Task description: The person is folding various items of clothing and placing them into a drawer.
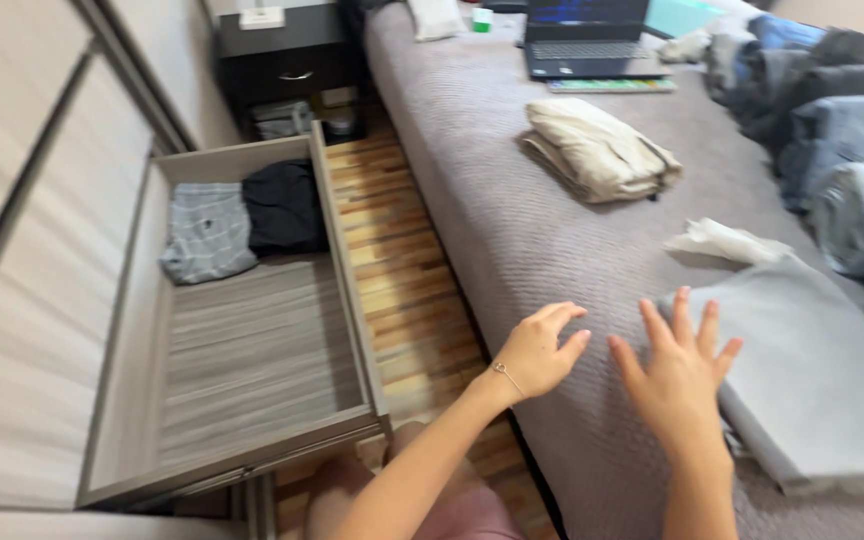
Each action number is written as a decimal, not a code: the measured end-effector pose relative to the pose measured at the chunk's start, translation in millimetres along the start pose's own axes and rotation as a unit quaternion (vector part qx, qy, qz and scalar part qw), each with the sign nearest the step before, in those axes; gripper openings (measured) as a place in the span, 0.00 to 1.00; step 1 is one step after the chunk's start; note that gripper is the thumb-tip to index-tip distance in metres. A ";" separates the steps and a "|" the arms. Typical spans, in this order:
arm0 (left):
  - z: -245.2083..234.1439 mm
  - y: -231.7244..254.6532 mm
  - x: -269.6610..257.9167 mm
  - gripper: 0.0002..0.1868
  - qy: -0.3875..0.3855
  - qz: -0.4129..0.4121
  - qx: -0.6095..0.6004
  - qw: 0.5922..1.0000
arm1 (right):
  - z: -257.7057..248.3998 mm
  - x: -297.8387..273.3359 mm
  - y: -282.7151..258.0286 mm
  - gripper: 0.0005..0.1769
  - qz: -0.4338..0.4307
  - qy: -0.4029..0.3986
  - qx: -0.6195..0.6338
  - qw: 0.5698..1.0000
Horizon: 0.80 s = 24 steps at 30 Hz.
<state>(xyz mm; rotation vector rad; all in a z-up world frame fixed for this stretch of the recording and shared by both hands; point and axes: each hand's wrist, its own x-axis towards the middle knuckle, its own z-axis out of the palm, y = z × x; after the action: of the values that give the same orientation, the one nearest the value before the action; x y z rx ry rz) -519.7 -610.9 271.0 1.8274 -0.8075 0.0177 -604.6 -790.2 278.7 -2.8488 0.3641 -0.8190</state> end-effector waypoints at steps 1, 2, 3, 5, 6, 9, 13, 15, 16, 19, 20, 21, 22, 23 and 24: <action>15.3 7.1 0.7 0.22 -0.013 0.005 -0.005 1.000 | -10.9 -5.8 14.6 0.38 0.013 0.002 -0.007 1.000; 29.7 14.2 0.5 0.22 -0.046 -0.051 -0.088 0.994 | -22.0 -11.6 28.0 0.38 0.025 0.014 -0.015 0.999; 43.8 21.6 -0.2 0.23 -0.081 -0.107 -0.169 0.976 | -33.3 -17.7 41.0 0.37 0.038 0.027 -0.024 0.999; 82.0 17.8 -4.2 0.23 -0.077 -0.131 -0.232 0.961 | -42.0 -26.3 71.3 0.37 0.063 0.035 -0.042 0.997; 100.5 15.9 -5.1 0.24 -0.060 -0.157 -0.289 0.942 | -46.0 -29.3 86.3 0.37 0.077 0.042 -0.053 0.995; 139.2 3.8 -3.3 0.30 -0.055 -0.227 -0.404 0.885 | -60.3 -37.4 118.8 0.38 0.106 0.046 -0.072 0.991; 132.2 35.2 0.4 0.37 -0.187 -0.298 -0.429 0.832 | -75.9 -44.8 160.0 0.37 0.142 0.034 -0.095 0.985; 133.4 37.6 5.4 0.39 -0.173 -0.315 -0.386 0.850 | -78.7 -40.2 185.4 0.38 0.154 0.015 -0.102 0.983; 129.9 40.4 9.9 0.39 -0.178 -0.315 -0.385 0.849 | -76.4 -35.3 205.7 0.38 0.158 0.016 -0.104 0.982; 118.5 55.6 18.3 0.37 -0.213 -0.353 -0.350 0.841 | -77.3 -25.0 248.7 0.40 0.198 -0.028 -0.131 0.971; 112.8 65.5 22.4 0.38 -0.218 -0.365 -0.318 0.847 | -82.0 -17.8 251.3 0.40 0.230 -0.070 -0.134 0.962; 106.8 75.6 26.4 0.38 -0.224 -0.376 -0.285 0.853 | -87.0 -10.6 253.7 0.41 0.261 -0.111 -0.136 0.949; 115.2 74.0 28.4 0.38 -0.228 -0.375 -0.284 0.852 | -83.2 -7.8 262.8 0.41 0.265 -0.109 -0.137 0.948; 123.5 72.3 30.4 0.39 -0.209 -0.372 -0.310 0.849 | -79.4 -5.2 272.0 0.42 0.279 -0.123 -0.092 0.948; 131.7 69.8 30.2 0.39 -0.189 -0.372 -0.335 0.845 | -74.3 -4.7 280.5 0.43 0.293 -0.138 -0.046 0.945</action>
<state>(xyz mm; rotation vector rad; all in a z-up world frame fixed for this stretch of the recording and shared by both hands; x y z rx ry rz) -580.4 -749.5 285.7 1.3524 -0.2401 -1.0308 -701.5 -1063.8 278.6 -2.6326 1.1524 -0.2872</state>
